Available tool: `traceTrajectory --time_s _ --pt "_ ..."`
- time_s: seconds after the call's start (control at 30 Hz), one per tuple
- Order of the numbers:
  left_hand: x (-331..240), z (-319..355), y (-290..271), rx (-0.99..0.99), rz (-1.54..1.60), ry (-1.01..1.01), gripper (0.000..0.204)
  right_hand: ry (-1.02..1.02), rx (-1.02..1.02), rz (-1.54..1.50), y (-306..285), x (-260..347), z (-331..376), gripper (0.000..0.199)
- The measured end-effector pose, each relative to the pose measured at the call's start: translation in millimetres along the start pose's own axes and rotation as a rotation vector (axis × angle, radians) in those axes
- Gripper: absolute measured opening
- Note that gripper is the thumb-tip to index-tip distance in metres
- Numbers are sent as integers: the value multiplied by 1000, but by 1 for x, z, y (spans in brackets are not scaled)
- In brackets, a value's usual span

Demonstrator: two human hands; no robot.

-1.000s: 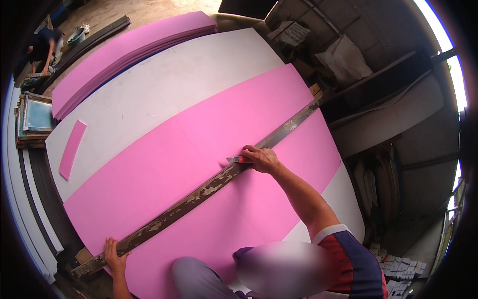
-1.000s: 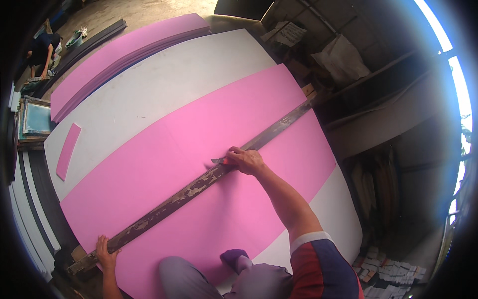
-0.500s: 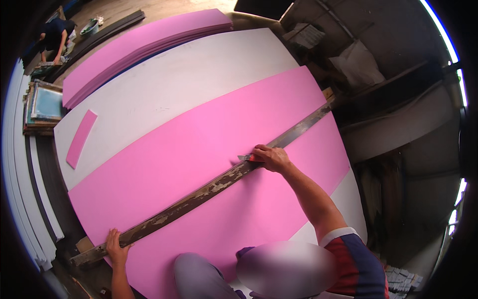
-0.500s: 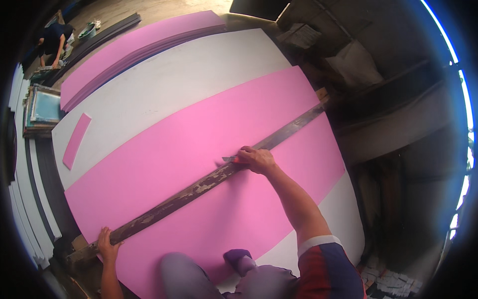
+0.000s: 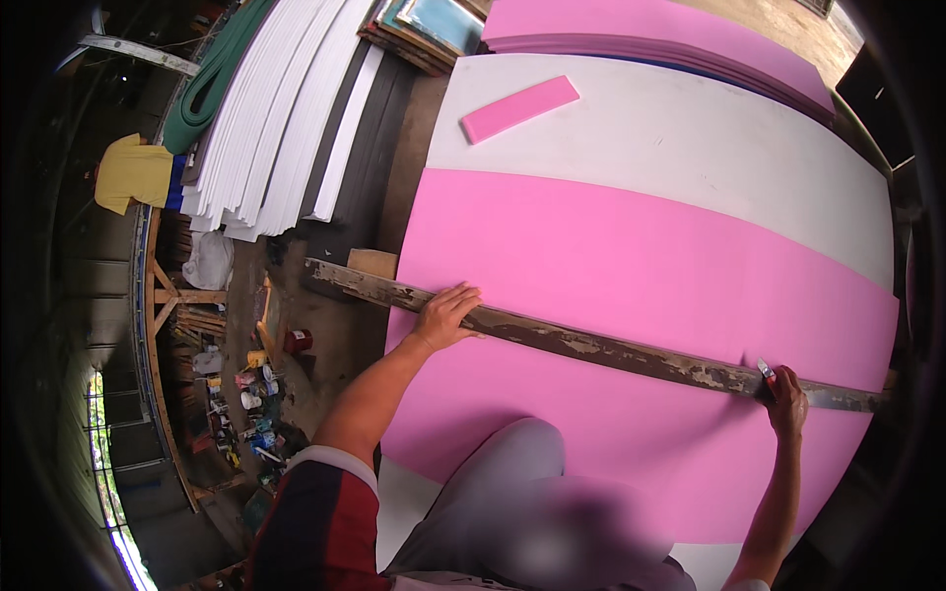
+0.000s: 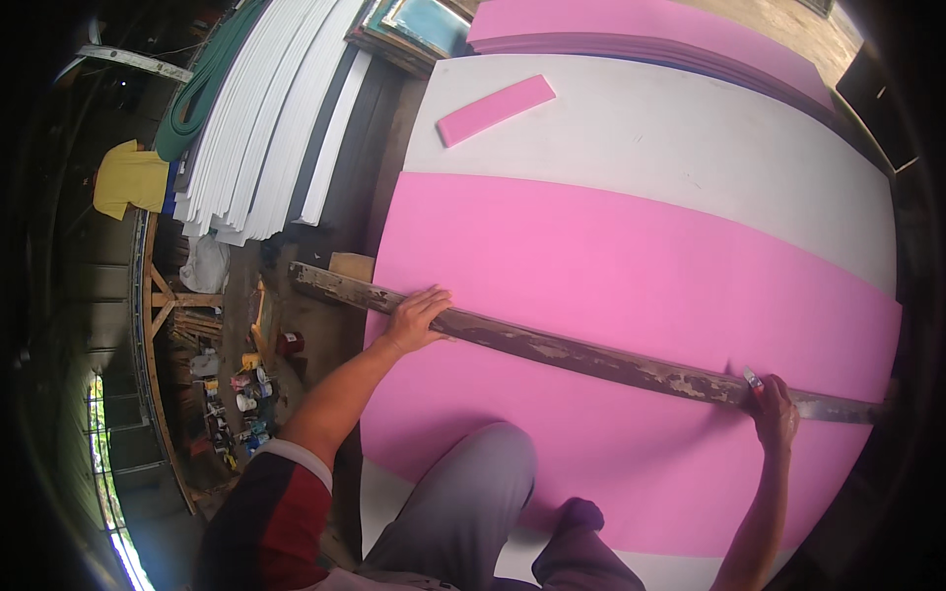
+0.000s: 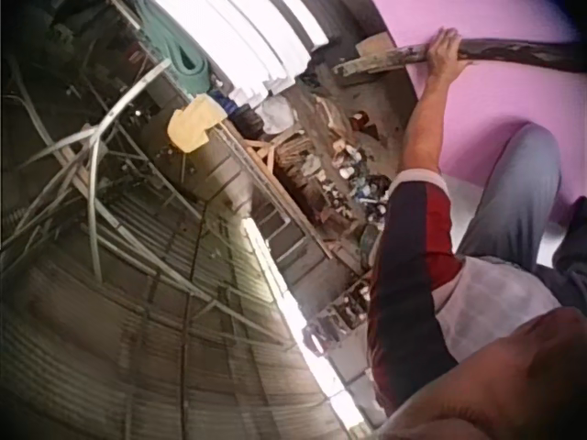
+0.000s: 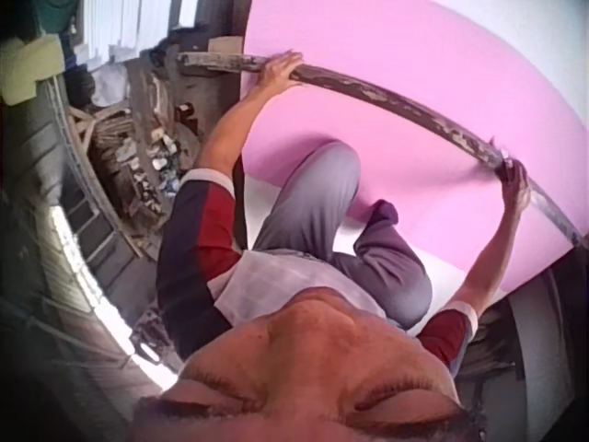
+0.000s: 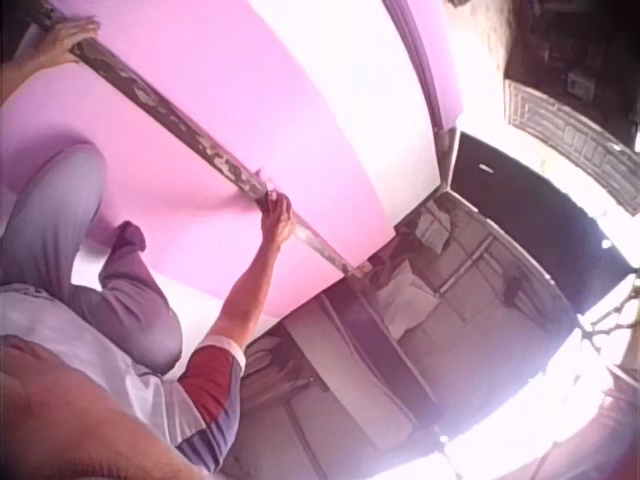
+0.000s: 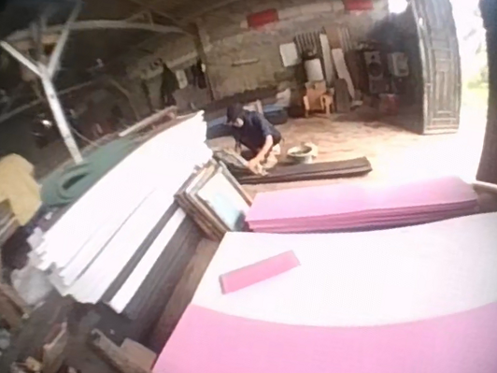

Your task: The person kneels on a large pink foam sheet and uses a utility knife with a wooden straightedge to cut long strips. They repeatedly measure, score, and separate the strips, stacking the cut pieces to the side.

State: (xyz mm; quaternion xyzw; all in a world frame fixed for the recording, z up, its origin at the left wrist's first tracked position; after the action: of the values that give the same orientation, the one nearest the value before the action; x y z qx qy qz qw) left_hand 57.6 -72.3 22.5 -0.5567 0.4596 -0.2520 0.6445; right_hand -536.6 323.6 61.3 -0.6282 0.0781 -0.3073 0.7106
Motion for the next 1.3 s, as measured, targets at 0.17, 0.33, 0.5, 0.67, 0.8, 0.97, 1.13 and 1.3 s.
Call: traceTrajectory --time_s 0.17,0.33,0.5,0.67,0.8,0.97,1.13,1.3 --pt "-4 -6 2 12 2 -1 74 3 -16 -4 2 -9 3 57" --pt "-4 -6 3 28 2 -10 73 14 -4 26 3 -13 3 57" --pt "-4 -9 1 39 15 -9 72 -20 -26 22 1 -10 2 38" --pt "-1 -7 4 40 10 -10 73 -20 -28 1 -2 -3 1 37" --pt "3 -3 6 18 11 -1 73 -91 -68 -33 -1 -5 3 33" --pt "4 -4 4 -1 28 11 74 -37 -7 -94 10 -19 3 49" --pt "-14 -28 -13 -2 45 19 68 16 33 4 10 -29 2 64" --pt "-6 -54 12 -159 80 -505 48 23 12 -15 5 -18 -8 50"
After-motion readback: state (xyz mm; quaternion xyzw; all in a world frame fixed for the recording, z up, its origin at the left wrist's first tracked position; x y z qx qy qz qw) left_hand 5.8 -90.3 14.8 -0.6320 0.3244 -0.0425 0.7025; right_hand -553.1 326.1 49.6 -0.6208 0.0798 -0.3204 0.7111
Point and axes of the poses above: each hand's wrist, its own z-axis away from the middle knuckle, its own y-axis out of the palm, x = y × z, the point moved 6 cm from there along -z, towards the middle knuckle, and after that the axes turned 3 degrees about y, right-handed, at the moved point
